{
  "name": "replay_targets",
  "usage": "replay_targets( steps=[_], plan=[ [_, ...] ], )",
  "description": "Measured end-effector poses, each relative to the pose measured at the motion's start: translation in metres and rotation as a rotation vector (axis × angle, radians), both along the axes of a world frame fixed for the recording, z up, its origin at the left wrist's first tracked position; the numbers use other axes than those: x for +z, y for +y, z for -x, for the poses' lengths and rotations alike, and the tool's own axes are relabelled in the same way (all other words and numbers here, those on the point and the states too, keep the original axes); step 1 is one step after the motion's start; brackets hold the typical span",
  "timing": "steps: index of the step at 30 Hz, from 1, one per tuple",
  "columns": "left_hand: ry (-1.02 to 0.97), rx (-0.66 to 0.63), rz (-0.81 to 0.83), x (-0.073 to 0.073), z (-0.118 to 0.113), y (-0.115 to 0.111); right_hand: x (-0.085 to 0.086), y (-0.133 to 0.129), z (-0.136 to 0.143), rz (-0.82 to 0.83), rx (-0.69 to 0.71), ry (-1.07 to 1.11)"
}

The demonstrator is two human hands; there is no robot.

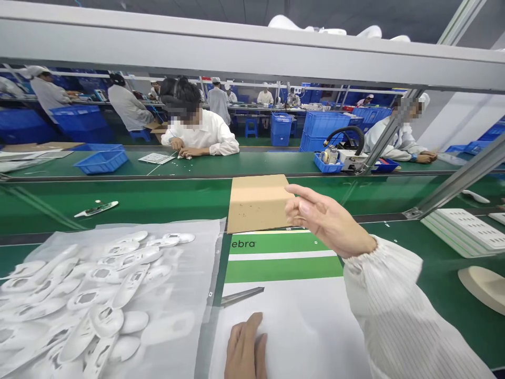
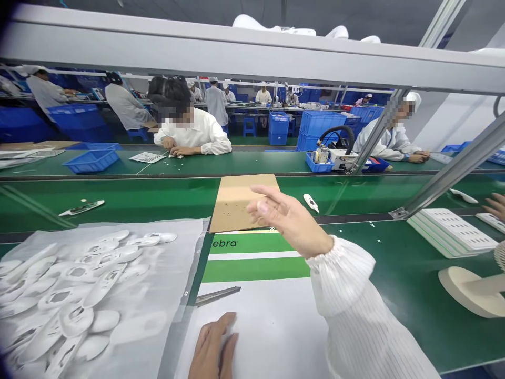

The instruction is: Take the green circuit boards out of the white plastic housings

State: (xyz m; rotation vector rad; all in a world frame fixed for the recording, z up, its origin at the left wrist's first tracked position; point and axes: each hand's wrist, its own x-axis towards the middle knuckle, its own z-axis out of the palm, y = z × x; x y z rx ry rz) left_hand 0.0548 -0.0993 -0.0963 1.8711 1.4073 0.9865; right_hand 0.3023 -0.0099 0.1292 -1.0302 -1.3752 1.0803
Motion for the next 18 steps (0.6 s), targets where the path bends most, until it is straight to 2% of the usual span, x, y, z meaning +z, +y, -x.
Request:
replay_targets(
  steps=[2,3,5,7,10,13,15,18],
  plan=[
    [0.035,-0.034,-0.024,0.002,0.002,0.002,0.015,-0.017,0.017,-0.088,0.142,0.043],
    [0.05,-0.054,-0.043,0.003,0.003,0.003,0.015,-0.021,0.023,-0.093,0.174,0.042],
    [0.078,-0.087,-0.089,0.005,0.006,0.006,-0.001,-0.021,0.027,-0.019,0.156,0.049],
    [0.102,-0.133,-0.145,0.006,0.007,0.007,-0.034,-0.014,0.025,0.134,0.059,0.109],
    [0.129,-0.18,-0.215,0.009,0.006,0.007,-0.1,-0.002,0.019,0.354,-0.118,0.296],
    [0.131,-0.173,-0.203,0.019,0.005,0.001,-0.156,0.0,0.016,0.393,-0.222,0.388],
    [0.135,-0.201,-0.119,0.031,0.008,-0.003,-0.179,-0.002,0.015,0.385,-0.245,0.448],
    [0.148,-0.253,-0.001,0.054,0.026,0.006,-0.193,-0.006,0.013,0.386,-0.224,0.527]
  ],
)
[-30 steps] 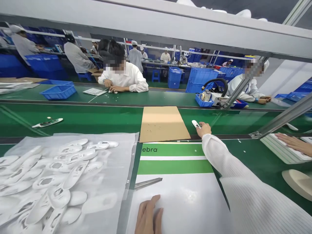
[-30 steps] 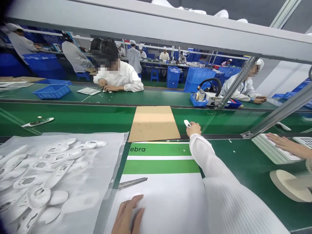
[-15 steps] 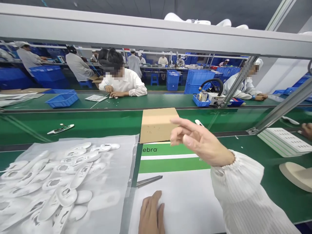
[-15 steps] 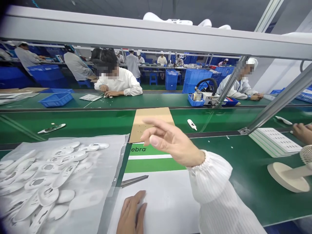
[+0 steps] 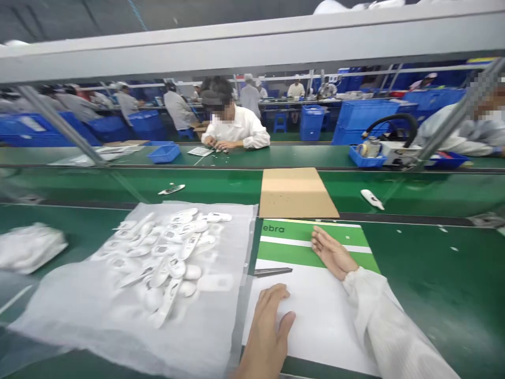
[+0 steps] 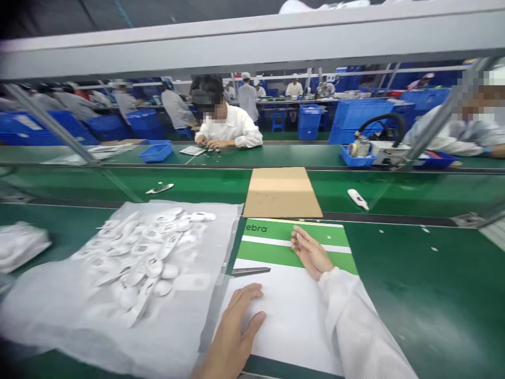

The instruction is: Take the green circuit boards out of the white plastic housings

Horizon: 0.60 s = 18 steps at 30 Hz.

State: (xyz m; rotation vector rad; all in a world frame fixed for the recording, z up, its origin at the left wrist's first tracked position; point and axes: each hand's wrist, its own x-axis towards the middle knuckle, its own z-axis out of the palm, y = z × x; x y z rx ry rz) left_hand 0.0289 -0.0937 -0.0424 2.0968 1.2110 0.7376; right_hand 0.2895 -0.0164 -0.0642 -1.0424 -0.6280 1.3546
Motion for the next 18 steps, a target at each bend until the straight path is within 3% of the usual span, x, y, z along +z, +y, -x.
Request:
replay_targets(
  steps=[3,6,8,10,13,18],
  plan=[
    [0.069,0.082,-0.084,0.018,0.036,0.041,-0.002,-0.001,-0.004,0.036,0.051,0.069],
    [0.248,0.331,-0.246,0.029,0.085,0.106,-0.003,0.0,-0.006,0.098,0.066,0.102],
    [0.4,0.499,-0.246,0.035,0.115,0.147,-0.005,0.0,-0.007,0.109,0.072,0.085],
    [0.452,0.516,-0.229,0.04,0.133,0.175,-0.006,-0.001,-0.007,0.11,0.081,0.066],
    [0.466,0.393,-0.214,0.043,0.133,0.19,-0.005,-0.001,-0.008,0.152,0.1,0.054],
    [0.437,0.205,-0.198,0.039,0.096,0.169,-0.002,0.0,-0.009,0.244,0.079,0.026]
  ],
)
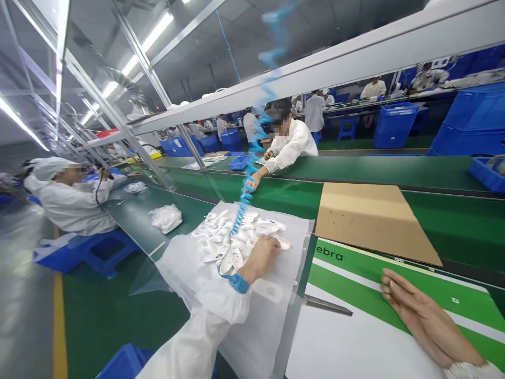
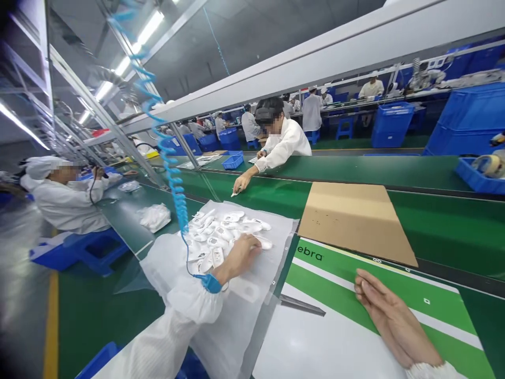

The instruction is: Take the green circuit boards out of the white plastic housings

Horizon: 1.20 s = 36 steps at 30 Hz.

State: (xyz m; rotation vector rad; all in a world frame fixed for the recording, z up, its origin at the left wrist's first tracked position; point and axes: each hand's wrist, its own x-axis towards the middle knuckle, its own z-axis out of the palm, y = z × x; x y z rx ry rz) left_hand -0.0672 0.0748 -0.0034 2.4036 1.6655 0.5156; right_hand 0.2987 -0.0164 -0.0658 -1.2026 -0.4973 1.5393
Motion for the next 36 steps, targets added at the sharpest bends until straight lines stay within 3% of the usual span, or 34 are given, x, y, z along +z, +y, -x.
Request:
replay_targets(
  steps=[4,8,11,14,18,21,23,28,36],
  plan=[
    [-0.039,-0.019,-0.013,0.004,-0.007,-0.005,0.001,0.003,-0.002,0.037,0.009,-0.008],
    [-0.05,0.092,-0.065,0.017,0.01,0.011,-0.003,0.005,-0.006,0.025,0.066,0.045],
    [-0.057,0.091,-0.052,0.024,0.006,0.022,-0.002,0.005,-0.007,-0.004,0.093,0.075],
    [-0.109,-0.013,-0.017,0.019,-0.031,0.024,0.002,0.004,-0.004,-0.048,0.094,0.091],
    [-0.231,-0.126,0.025,-0.006,-0.112,0.016,0.008,0.005,-0.001,-0.101,0.082,0.118],
    [-0.337,-0.096,0.005,-0.03,-0.168,0.009,0.01,0.007,-0.001,-0.125,0.1,0.133],
    [-0.398,-0.044,-0.025,-0.044,-0.193,0.006,0.011,0.007,0.0,-0.143,0.099,0.14],
    [-0.448,-0.057,-0.038,-0.064,-0.211,0.005,0.013,0.01,0.003,-0.141,0.081,0.14],
    [-0.305,-0.047,-0.014,-0.057,-0.214,0.003,0.015,0.01,0.001,-0.127,0.111,0.103]
  ],
)
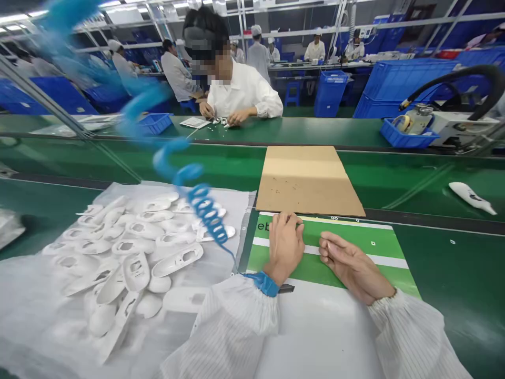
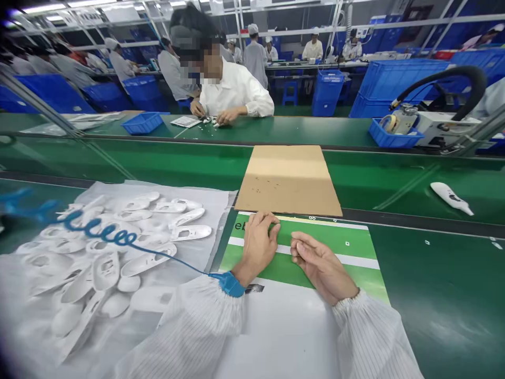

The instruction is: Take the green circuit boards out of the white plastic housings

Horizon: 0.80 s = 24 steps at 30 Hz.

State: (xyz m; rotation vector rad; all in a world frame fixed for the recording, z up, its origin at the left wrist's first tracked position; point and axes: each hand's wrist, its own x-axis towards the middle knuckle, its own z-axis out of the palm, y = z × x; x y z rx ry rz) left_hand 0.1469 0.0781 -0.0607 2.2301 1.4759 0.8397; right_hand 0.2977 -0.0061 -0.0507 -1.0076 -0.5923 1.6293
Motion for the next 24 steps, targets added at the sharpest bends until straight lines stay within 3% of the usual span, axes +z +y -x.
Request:
replay_targets(
  steps=[15,20,24],
  plan=[
    [0.077,-0.072,-0.065,-0.001,-0.006,-0.006,0.003,-0.002,-0.001,-0.009,0.002,-0.086],
    [-0.048,-0.09,-0.1,0.003,-0.009,-0.013,0.011,-0.008,0.004,-0.045,-0.039,-0.103],
    [-0.111,-0.303,-0.193,0.01,-0.021,-0.044,0.018,-0.015,0.013,-0.028,-0.025,0.009]
  ],
)
